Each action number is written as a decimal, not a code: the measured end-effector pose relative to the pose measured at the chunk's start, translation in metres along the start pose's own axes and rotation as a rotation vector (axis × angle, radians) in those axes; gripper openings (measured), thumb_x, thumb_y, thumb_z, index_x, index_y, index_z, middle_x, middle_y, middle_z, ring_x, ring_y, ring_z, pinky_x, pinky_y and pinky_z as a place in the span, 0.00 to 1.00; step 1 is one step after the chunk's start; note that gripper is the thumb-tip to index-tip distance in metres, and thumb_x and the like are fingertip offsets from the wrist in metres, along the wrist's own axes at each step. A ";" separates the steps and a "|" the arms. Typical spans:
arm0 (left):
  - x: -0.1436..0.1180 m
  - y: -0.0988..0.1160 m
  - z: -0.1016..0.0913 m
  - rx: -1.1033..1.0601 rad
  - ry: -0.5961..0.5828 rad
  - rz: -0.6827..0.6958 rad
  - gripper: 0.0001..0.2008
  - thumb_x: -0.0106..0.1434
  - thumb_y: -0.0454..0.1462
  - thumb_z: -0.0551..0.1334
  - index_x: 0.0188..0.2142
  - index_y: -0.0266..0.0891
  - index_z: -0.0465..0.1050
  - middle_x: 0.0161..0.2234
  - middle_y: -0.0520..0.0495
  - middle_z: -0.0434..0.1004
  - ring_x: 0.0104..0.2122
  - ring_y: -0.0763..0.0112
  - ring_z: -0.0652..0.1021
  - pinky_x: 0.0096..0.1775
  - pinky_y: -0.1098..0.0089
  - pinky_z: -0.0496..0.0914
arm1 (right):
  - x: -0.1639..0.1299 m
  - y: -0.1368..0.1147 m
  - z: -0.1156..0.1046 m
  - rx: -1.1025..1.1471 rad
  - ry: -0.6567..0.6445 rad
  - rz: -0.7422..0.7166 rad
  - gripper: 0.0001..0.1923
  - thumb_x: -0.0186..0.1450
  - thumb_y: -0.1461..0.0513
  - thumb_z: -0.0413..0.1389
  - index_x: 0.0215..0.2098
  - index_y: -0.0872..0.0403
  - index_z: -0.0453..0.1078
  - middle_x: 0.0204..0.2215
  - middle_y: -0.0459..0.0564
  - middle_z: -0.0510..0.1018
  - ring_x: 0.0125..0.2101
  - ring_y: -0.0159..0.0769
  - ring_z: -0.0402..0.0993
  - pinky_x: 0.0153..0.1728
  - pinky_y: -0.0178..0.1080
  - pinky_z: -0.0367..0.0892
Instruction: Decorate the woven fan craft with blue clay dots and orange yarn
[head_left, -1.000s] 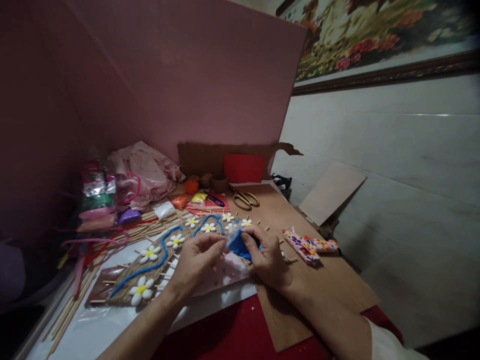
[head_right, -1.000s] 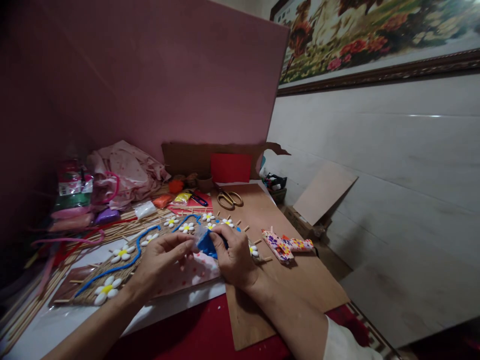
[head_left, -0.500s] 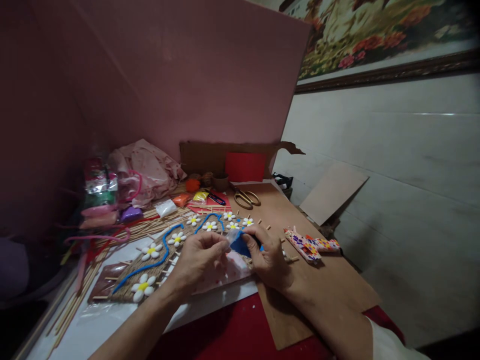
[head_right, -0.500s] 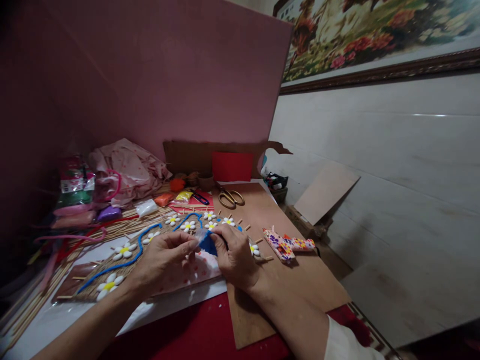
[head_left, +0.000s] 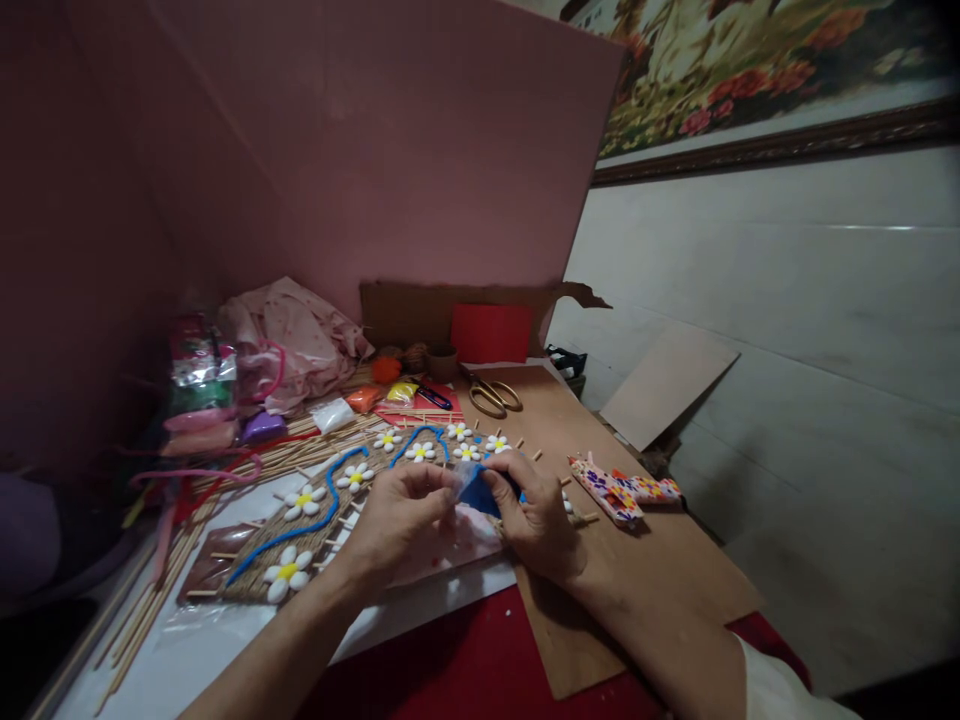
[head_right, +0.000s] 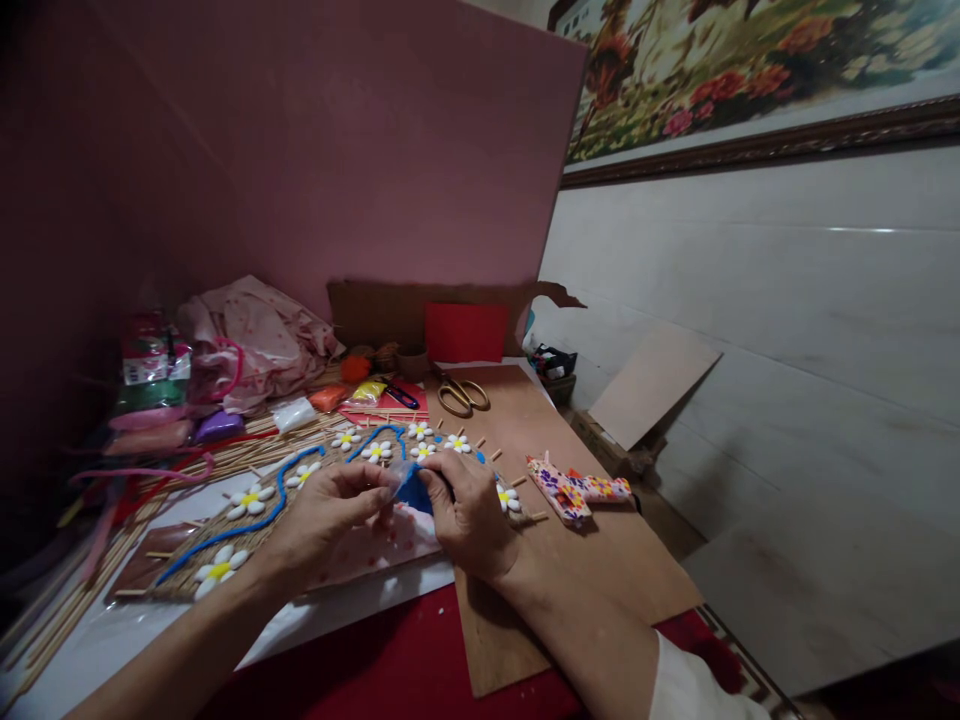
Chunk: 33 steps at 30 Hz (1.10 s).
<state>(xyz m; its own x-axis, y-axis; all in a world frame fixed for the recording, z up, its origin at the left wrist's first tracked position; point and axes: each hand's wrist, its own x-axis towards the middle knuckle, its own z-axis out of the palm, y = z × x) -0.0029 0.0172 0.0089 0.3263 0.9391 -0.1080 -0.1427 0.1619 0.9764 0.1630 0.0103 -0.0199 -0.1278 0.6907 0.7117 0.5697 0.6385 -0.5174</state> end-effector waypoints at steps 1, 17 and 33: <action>0.000 0.001 0.000 0.011 0.005 0.001 0.13 0.43 0.41 0.70 0.25 0.34 0.72 0.15 0.52 0.71 0.16 0.74 0.70 0.21 0.73 0.65 | 0.000 0.000 0.000 0.003 0.000 -0.002 0.07 0.67 0.63 0.48 0.34 0.54 0.67 0.28 0.49 0.74 0.30 0.35 0.71 0.30 0.36 0.64; 0.002 -0.003 -0.001 0.130 0.056 0.144 0.13 0.48 0.43 0.67 0.22 0.34 0.72 0.15 0.55 0.67 0.15 0.80 0.65 0.20 0.77 0.60 | -0.001 -0.001 0.001 0.049 -0.036 -0.020 0.07 0.67 0.63 0.47 0.35 0.54 0.66 0.28 0.48 0.73 0.30 0.33 0.70 0.30 0.35 0.63; 0.007 -0.016 -0.003 0.119 0.072 0.232 0.12 0.54 0.43 0.66 0.26 0.35 0.74 0.22 0.51 0.73 0.22 0.78 0.70 0.26 0.77 0.64 | -0.001 -0.002 0.004 0.101 -0.102 -0.032 0.06 0.66 0.65 0.49 0.33 0.54 0.66 0.25 0.45 0.72 0.27 0.30 0.69 0.30 0.31 0.61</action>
<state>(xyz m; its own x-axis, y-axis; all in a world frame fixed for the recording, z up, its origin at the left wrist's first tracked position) -0.0011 0.0225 -0.0081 0.2297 0.9668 0.1121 -0.0940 -0.0926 0.9913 0.1592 0.0100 -0.0211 -0.2291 0.6971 0.6794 0.4804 0.6880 -0.5440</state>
